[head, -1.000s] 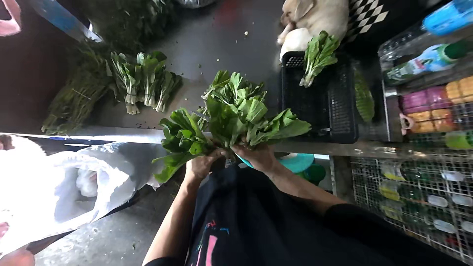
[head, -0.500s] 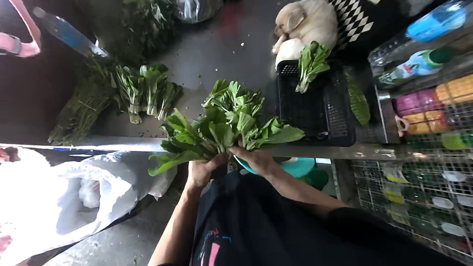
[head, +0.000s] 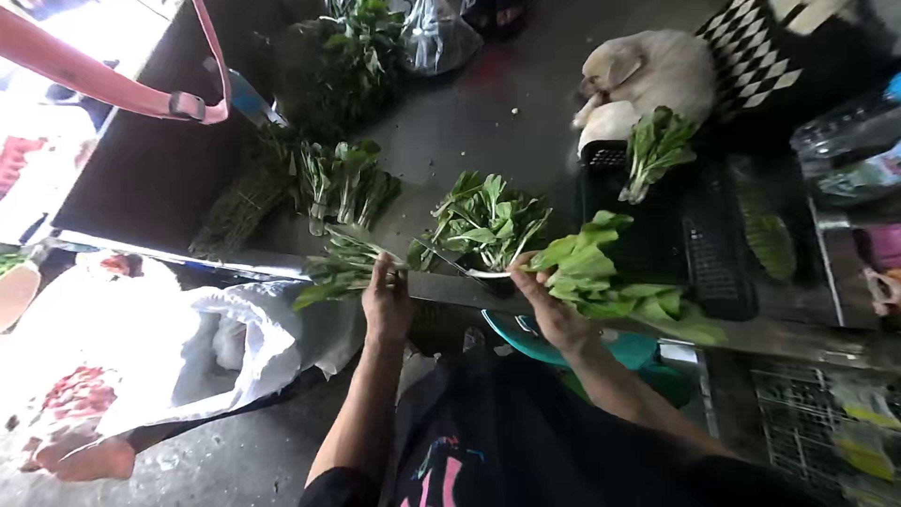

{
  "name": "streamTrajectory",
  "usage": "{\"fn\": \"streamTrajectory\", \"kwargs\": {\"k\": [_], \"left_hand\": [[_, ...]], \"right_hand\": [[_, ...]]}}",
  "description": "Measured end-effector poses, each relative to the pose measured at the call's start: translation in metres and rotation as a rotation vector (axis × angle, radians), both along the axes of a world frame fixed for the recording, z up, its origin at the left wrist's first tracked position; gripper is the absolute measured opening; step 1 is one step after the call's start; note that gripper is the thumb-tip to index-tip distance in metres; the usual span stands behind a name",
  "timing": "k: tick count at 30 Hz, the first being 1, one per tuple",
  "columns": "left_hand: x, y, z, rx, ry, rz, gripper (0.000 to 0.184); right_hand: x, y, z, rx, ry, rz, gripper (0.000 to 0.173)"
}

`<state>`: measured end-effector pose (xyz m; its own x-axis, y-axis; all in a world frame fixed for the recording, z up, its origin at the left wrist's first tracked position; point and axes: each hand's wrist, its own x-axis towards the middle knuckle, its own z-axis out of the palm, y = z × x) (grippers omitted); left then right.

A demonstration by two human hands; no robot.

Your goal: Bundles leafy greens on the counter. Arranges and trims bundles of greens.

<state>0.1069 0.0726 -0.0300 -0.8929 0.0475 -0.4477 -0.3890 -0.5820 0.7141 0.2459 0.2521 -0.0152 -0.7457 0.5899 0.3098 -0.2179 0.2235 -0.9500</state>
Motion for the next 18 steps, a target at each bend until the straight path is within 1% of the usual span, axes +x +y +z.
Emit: {"fn": "streamTrajectory", "kwargs": {"k": [2,3,5,6,7,8,9,10,11,13,14,15,16,18], "left_hand": [[-0.004,-0.012,0.002,-0.098,0.093,-0.043,0.009],[-0.003,-0.014,0.004,-0.158,0.141,-0.075,0.012],[0.004,-0.015,0.004,-0.232,0.229,-0.146,0.023],[0.009,-0.014,0.002,-0.255,0.272,-0.176,0.024],[0.015,-0.012,0.0,-0.283,0.312,-0.202,0.023],[0.02,-0.009,-0.002,-0.314,0.356,-0.229,0.023],[0.024,-0.005,-0.003,-0.343,0.396,-0.255,0.025],[0.031,-0.004,-0.003,-0.386,0.43,-0.288,0.026],[0.039,-0.005,-0.004,-0.441,0.457,-0.327,0.028],[0.05,-0.001,-0.004,-0.534,0.507,-0.396,0.027],[0.053,-0.001,-0.004,-0.567,0.52,-0.42,0.029],[0.056,0.0,-0.004,-0.593,0.533,-0.427,0.031],[0.058,-0.001,0.0,-0.635,0.54,-0.432,0.033],[0.061,-0.002,0.011,-0.74,0.543,-0.438,0.032]], "right_hand": [[-0.004,0.023,0.003,0.146,-0.205,-0.082,0.03],[-0.011,0.037,-0.001,0.187,-0.326,-0.102,0.033],[-0.024,0.061,-0.021,0.247,-0.58,-0.119,0.047],[-0.026,0.068,-0.033,0.244,-0.705,-0.138,0.055],[-0.025,0.074,-0.044,0.255,-0.765,-0.149,0.058],[-0.023,0.075,-0.049,0.283,-0.741,-0.161,0.058],[-0.022,0.071,-0.046,0.282,-0.682,-0.151,0.055],[-0.019,0.06,-0.042,0.237,-0.599,-0.096,0.047],[-0.015,0.044,-0.036,0.12,-0.521,0.01,0.039],[-0.014,0.011,-0.02,-0.241,-0.362,0.282,0.031],[-0.015,-0.003,-0.015,-0.374,-0.28,0.362,0.029],[-0.014,-0.014,-0.011,-0.442,-0.246,0.402,0.031],[-0.013,-0.022,-0.007,-0.467,-0.248,0.406,0.034],[-0.009,-0.028,-0.002,-0.499,-0.264,0.406,0.034]]}}
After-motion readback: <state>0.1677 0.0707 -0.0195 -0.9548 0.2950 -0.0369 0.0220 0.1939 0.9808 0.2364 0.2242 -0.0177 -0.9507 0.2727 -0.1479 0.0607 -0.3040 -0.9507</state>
